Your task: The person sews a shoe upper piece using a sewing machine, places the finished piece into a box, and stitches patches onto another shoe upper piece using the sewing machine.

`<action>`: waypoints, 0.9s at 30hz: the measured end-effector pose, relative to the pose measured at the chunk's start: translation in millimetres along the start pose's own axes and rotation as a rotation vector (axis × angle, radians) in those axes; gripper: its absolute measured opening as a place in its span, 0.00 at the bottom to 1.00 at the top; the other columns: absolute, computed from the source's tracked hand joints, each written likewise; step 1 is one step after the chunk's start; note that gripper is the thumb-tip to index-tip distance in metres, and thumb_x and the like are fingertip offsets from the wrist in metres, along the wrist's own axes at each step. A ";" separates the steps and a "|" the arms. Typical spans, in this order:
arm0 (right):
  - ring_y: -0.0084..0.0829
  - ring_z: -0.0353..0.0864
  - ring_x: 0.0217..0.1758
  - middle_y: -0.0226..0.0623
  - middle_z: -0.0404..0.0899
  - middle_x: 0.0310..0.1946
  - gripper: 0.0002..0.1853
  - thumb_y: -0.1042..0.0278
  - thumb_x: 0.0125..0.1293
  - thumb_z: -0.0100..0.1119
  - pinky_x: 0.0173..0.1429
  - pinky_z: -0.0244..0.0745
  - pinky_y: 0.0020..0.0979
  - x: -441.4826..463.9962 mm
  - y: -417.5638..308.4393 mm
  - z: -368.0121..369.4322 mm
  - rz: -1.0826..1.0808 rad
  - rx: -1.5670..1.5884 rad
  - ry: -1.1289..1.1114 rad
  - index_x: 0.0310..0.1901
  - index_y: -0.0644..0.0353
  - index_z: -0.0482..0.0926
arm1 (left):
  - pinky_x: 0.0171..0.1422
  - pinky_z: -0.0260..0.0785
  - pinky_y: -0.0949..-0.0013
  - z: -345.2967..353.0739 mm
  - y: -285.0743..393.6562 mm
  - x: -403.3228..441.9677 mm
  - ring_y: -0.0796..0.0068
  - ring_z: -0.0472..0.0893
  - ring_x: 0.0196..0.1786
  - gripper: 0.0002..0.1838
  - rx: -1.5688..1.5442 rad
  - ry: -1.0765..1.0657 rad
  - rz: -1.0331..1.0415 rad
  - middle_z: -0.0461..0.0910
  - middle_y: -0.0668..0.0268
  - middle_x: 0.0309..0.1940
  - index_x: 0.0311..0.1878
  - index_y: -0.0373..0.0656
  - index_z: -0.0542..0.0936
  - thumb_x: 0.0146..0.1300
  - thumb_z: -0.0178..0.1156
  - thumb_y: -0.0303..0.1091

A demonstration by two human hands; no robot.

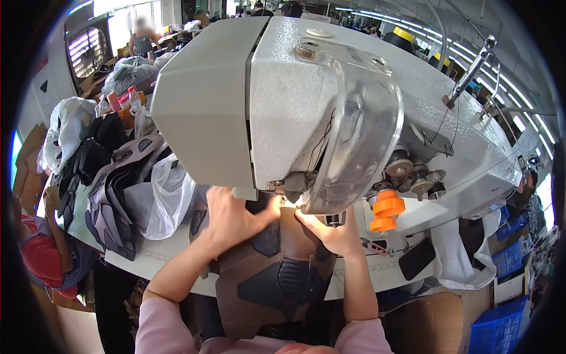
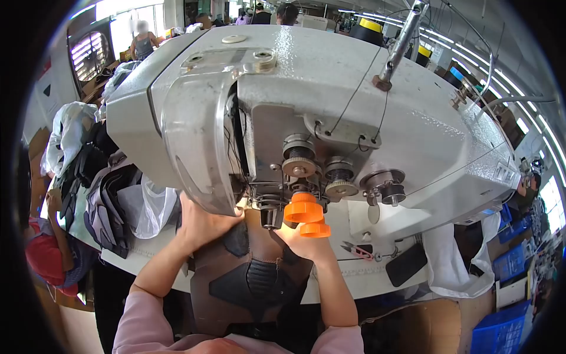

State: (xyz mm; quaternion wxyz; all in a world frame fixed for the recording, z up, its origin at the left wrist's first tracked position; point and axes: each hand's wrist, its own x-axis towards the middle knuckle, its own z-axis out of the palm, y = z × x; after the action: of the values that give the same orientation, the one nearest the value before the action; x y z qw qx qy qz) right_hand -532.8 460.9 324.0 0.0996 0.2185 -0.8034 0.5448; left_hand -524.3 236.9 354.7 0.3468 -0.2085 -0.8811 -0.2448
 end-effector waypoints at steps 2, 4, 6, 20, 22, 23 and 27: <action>0.21 0.83 0.34 0.32 0.86 0.33 0.08 0.72 0.57 0.70 0.41 0.76 0.24 -0.8 8.4 3.8 -0.170 -0.077 0.062 0.38 0.64 0.84 | 0.46 0.70 0.58 -7.9 -21.7 11.3 0.54 0.80 0.42 0.31 -0.195 -0.129 0.036 0.81 0.56 0.38 0.51 0.35 0.76 0.48 0.74 0.44; 0.19 0.82 0.31 0.31 0.85 0.30 0.09 0.72 0.57 0.70 0.38 0.75 0.23 -2.0 6.6 5.1 -0.079 -0.008 0.068 0.37 0.65 0.85 | 0.40 0.70 0.59 -2.5 -30.9 7.9 0.56 0.80 0.36 0.30 -0.195 -0.043 0.087 0.81 0.58 0.33 0.49 0.36 0.76 0.46 0.75 0.43; 0.16 0.78 0.27 0.28 0.83 0.25 0.08 0.71 0.57 0.70 0.34 0.72 0.21 -1.8 3.0 1.6 0.060 0.048 -0.001 0.36 0.65 0.85 | 0.35 0.70 0.62 4.5 -21.0 -4.9 0.59 0.79 0.31 0.30 -0.074 0.160 0.043 0.80 0.61 0.29 0.47 0.37 0.75 0.45 0.76 0.44; 0.18 0.79 0.32 0.32 0.84 0.30 0.09 0.71 0.56 0.71 0.39 0.74 0.24 -0.7 -1.6 7.7 0.034 0.063 0.090 0.35 0.66 0.84 | 0.36 0.68 0.68 -18.0 35.0 -3.2 0.70 0.79 0.29 0.08 0.301 0.128 0.181 0.81 0.70 0.26 0.34 0.45 0.84 0.50 0.70 0.34; 0.18 0.79 0.32 0.32 0.85 0.31 0.08 0.71 0.56 0.71 0.39 0.74 0.24 0.3 -3.5 6.4 0.056 0.059 0.075 0.35 0.65 0.84 | 0.36 0.68 0.68 -17.3 34.1 -0.9 0.69 0.79 0.29 0.08 0.276 0.103 0.152 0.80 0.69 0.25 0.34 0.45 0.83 0.51 0.68 0.35; 0.18 0.79 0.32 0.32 0.85 0.31 0.08 0.71 0.56 0.71 0.39 0.74 0.24 0.2 -3.9 6.2 0.065 0.069 0.071 0.35 0.65 0.84 | 0.37 0.68 0.68 -16.4 33.3 0.7 0.70 0.79 0.29 0.09 0.268 0.098 0.156 0.79 0.69 0.24 0.34 0.44 0.82 0.51 0.67 0.35; 0.18 0.79 0.31 0.32 0.84 0.30 0.08 0.71 0.56 0.71 0.38 0.74 0.24 1.2 -1.8 7.4 0.026 0.100 0.086 0.35 0.65 0.84 | 0.37 0.68 0.67 -11.8 24.6 6.1 0.68 0.78 0.27 0.06 0.242 0.065 0.154 0.78 0.68 0.21 0.31 0.44 0.79 0.51 0.65 0.33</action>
State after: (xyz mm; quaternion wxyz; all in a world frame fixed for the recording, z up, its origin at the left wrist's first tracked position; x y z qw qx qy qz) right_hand -532.4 453.3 323.1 0.1157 0.1890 -0.7731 0.5943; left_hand -509.2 250.9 373.7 0.4156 -0.2242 -0.8738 -0.1161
